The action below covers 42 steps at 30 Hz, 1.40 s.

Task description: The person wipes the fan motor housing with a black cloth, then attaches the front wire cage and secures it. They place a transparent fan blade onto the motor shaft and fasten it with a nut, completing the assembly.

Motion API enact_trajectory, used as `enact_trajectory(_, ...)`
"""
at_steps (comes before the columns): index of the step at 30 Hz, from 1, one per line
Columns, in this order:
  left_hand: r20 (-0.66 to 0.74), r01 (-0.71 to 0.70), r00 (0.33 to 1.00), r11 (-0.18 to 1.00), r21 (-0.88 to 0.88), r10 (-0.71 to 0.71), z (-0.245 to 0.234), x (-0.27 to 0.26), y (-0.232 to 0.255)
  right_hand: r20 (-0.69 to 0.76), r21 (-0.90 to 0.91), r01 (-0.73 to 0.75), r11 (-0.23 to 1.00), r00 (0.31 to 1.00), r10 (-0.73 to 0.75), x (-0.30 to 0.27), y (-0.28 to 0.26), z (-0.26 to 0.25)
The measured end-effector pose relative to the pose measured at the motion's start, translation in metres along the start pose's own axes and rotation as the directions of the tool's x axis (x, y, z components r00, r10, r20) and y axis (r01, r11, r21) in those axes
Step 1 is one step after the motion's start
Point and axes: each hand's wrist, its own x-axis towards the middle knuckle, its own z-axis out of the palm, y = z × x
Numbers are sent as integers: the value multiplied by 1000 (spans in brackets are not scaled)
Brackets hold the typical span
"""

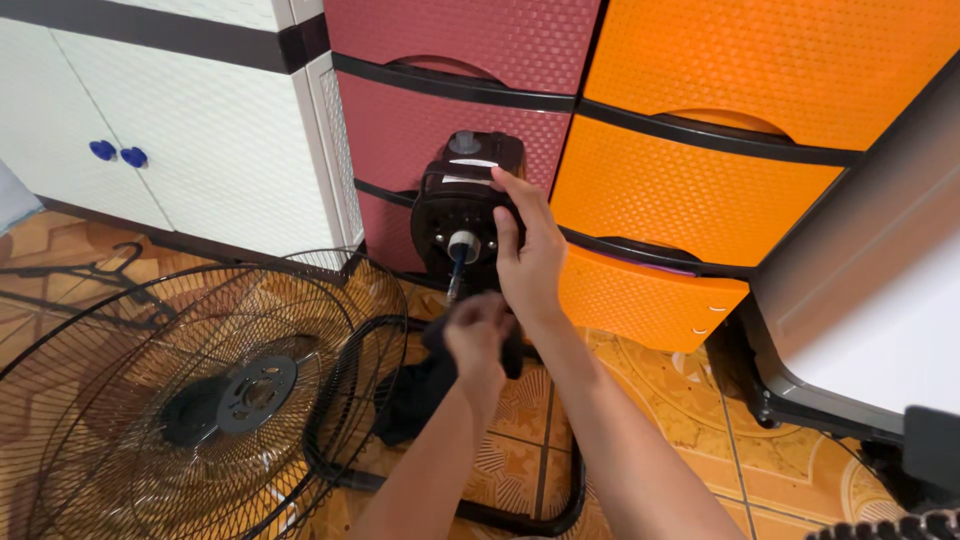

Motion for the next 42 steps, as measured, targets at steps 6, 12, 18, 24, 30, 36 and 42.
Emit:
enact_trajectory(6, -99, -122, 988, 990, -67, 115, 7, -13, 2, 35, 52, 38, 998, 999, -40, 2, 3, -5)
enact_trajectory(12, -320, 12, 947, 994, 108, 23, 4, -21, 46, 43, 52, 21, 998, 999, -24, 1, 4, -5)
enact_trajectory(18, -295, -351, 881, 929, 117, 370, -16, 27, 63, 104, 126, -17, 992, 995, 4, 4, 11, -12)
enact_trajectory(24, 156, -851, 324, 216, 478, 933, -9, -6, 147, 147, -106, 147, 984, 981, -130, 3, 12, -19)
enact_trajectory(30, 699, -977, 74, -90, 195, 711, 44, -51, 209, 273, -53, -178, 983, 944, 186, 19, 6, -33)
enact_trajectory(36, 753, -897, 441, 215, 386, 488, 52, -46, 216, 82, -249, 307, 919, 952, -296, -7, -13, -20)
enact_trajectory(42, 724, -822, 568, 296, 486, 390, 21, -42, 221, 173, -259, 85, 962, 984, -41, -21, -11, -2)
